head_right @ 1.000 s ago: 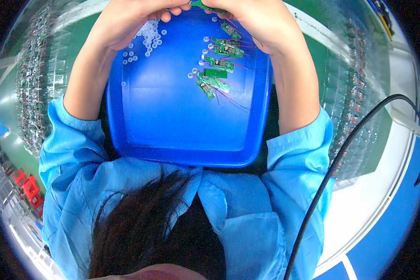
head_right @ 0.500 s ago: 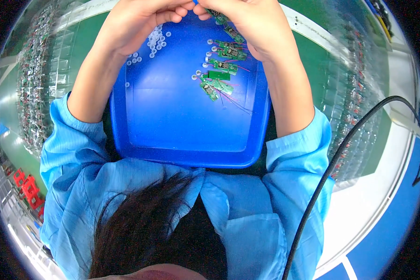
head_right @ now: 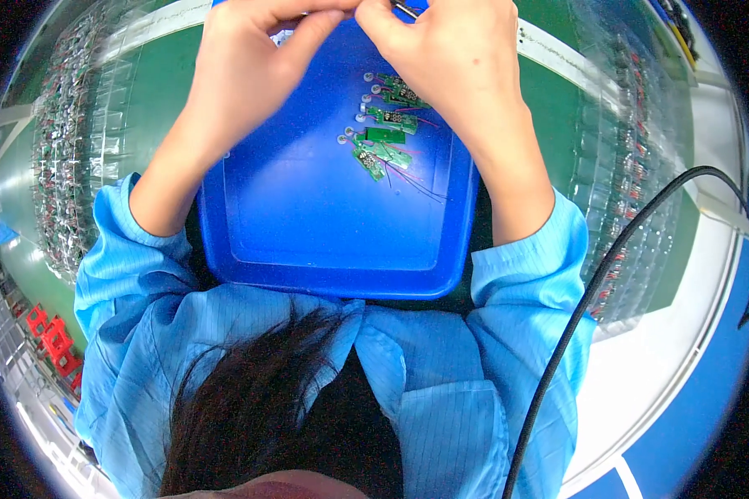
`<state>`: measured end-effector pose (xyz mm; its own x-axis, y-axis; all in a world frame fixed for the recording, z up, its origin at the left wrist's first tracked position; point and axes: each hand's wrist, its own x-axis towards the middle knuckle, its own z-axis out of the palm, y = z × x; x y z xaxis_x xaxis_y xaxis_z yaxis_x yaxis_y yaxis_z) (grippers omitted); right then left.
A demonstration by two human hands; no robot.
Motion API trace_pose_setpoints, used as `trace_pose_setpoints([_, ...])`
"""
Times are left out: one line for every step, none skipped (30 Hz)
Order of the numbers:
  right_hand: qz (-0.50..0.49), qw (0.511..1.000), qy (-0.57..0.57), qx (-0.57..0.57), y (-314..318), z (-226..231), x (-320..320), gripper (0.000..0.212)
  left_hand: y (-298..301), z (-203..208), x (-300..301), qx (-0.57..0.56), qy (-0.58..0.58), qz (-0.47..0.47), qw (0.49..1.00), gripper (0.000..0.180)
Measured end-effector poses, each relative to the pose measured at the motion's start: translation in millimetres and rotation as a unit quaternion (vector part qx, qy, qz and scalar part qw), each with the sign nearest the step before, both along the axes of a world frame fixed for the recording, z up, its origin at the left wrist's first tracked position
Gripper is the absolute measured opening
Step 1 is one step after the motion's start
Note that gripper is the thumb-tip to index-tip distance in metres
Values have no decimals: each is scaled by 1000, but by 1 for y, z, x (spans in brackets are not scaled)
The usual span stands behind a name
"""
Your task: The person assembles small printed circuit boards by hand, attaching wires and white plastic rings to them.
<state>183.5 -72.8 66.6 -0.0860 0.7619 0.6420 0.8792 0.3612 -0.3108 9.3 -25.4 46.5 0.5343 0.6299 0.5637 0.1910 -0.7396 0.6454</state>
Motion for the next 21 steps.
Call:
trace_pose_setpoints([-2,1000,0,0,-1,4,-1,8,5,-5,1,-188,-54,-25,980,16])
trace_pose_setpoints([11,992,104,-71,-2,9,-2,9,12,-10,1,-369,-106,-48,922,17])
trace_pose_setpoints([23,968,205,-140,-1,11,-2,9,26,-17,-4,-423,-121,-90,893,21])
trace_pose_setpoints([20,968,206,-141,-2,11,1,9,31,-20,-7,-425,-120,-92,893,21])
trace_pose_setpoints([29,965,207,-160,-1,10,5,9,35,-22,-9,-490,-139,-119,852,22])
trace_pose_setpoints([39,961,207,-178,0,9,7,9,38,-23,-11,-551,-158,-144,807,22])
trace_pose_setpoints([37,961,207,-178,1,6,9,9,40,-24,-11,-608,-176,-168,756,23])
trace_pose_setpoints([39,961,204,-181,2,2,10,10,39,-23,-11,-608,-176,-169,756,23])
trace_pose_setpoints([41,961,200,-184,2,-1,10,10,38,-23,-11,-618,-182,-171,745,22])
trace_pose_setpoints([41,962,199,-182,2,-1,11,10,39,-22,-10,-628,-188,-173,735,20])
trace_pose_setpoints([34,966,190,-175,2,0,10,10,40,-22,-10,-626,-189,-174,737,20])
trace_pose_setpoints([27,969,180,-167,1,2,8,10,41,-23,-11,-621,-192,-186,737,19])
trace_pose_setpoints([25,964,198,-175,-3,12,1,10,41,-25,-11,-617,-196,-196,736,19])
trace_pose_setpoints([26,964,197,-175,-3,13,0,10,42,-26,-11,-616,-197,-195,737,19])
trace_pose_setpoints([29,970,183,-160,-2,13,0,9,43,-27,-11,-608,-193,-193,746,18])
trace_pose_setpoints([31,974,169,-148,-3,13,-1,8,42,-28,-11,-601,-189,-190,753,17])
trace_pose_setpoints([31,974,169,-150,-4,12,-2,8,42,-27,-11,-602,-189,-189,752,17])
trace_pose_setpoints([26,976,161,-144,-4,12,-2,7,41,-25,-12,-609,-190,-189,747,17])
trace_pose_setpoints([21,978,153,-137,-4,12,-1,7,42,-24,-11,-614,-192,-188,742,17])
trace_pose_setpoints([22,978,153,-138,-5,13,-2,7,41,-25,-11,-615,-193,-187,741,17])
trace_pose_setpoints([19,979,154,-135,-7,15,-4,6,40,-26,-10,-608,-194,-182,748,18])
